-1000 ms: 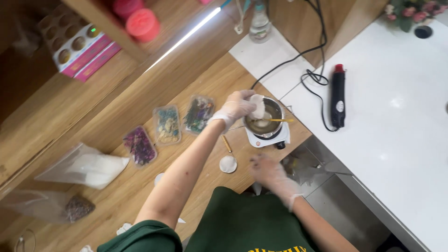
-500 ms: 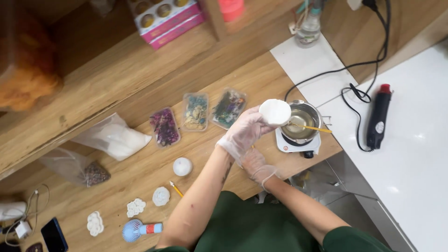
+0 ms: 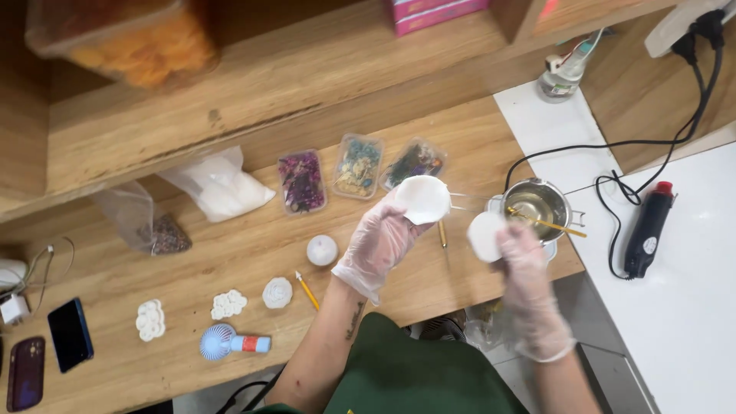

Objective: Preparing a silicone mold and adding wax components during a candle making process.

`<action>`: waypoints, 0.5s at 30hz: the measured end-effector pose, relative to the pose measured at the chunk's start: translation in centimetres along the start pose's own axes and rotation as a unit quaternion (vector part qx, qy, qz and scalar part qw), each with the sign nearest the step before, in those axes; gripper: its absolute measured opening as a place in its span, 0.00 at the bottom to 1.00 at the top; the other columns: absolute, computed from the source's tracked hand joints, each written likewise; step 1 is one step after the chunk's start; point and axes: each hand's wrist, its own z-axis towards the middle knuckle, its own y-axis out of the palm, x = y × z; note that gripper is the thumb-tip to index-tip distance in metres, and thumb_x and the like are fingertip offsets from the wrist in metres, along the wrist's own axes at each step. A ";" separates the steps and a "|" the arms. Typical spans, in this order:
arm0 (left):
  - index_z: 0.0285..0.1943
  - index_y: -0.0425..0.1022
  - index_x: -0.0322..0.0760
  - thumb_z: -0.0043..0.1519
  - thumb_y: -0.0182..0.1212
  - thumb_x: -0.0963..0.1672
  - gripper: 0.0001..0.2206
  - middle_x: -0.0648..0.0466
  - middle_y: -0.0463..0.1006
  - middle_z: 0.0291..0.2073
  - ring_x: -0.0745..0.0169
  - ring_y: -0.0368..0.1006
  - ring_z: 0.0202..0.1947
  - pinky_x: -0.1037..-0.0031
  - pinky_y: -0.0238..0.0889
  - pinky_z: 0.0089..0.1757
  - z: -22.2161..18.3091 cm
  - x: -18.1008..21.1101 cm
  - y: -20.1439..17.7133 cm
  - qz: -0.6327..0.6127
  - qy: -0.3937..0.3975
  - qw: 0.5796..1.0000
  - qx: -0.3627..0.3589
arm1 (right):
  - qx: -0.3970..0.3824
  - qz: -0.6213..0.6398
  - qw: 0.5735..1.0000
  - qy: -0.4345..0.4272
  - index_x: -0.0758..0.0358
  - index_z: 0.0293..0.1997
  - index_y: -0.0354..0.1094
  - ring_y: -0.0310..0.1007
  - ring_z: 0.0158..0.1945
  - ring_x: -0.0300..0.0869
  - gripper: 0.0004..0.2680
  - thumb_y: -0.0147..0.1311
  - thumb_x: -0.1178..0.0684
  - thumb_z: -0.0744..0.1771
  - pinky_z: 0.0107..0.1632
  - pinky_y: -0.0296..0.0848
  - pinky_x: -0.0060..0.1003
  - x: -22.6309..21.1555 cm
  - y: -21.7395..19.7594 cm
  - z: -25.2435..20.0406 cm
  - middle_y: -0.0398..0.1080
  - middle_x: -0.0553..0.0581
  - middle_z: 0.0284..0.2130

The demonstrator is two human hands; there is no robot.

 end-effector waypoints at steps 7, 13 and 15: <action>0.68 0.61 0.25 0.64 0.49 0.46 0.25 0.39 0.69 0.64 0.44 0.66 0.65 0.51 0.63 0.62 -2.8 0.5 -1.5 -0.045 -0.036 0.998 0.024 | -0.052 -0.008 0.997 -0.049 0.65 0.53 0.72 0.71 0.28 0.34 0.09 0.57 0.55 0.69 0.27 0.67 0.25 -9.3 3.1 -3.9 0.77 0.54 0.35; 0.70 0.60 0.26 0.70 0.45 0.52 0.27 0.41 0.69 0.65 0.43 0.67 0.63 0.52 0.62 0.60 -5.5 0.8 -0.5 0.006 -0.057 0.998 -0.008 | -0.076 -0.177 0.976 -0.096 0.70 0.56 0.71 0.79 0.34 0.36 0.11 0.55 0.57 0.68 0.33 0.78 0.28 -14.1 7.9 -6.7 0.78 0.59 0.38; 0.70 0.60 0.23 0.71 0.45 0.54 0.29 0.38 0.69 0.65 0.44 0.68 0.64 0.53 0.63 0.61 -5.7 1.1 0.4 -0.012 -0.081 0.996 -0.030 | -0.095 -0.309 0.937 -0.129 0.69 0.55 0.73 0.80 0.35 0.36 0.12 0.54 0.55 0.68 0.33 0.80 0.28 -16.1 10.3 -7.1 0.79 0.57 0.42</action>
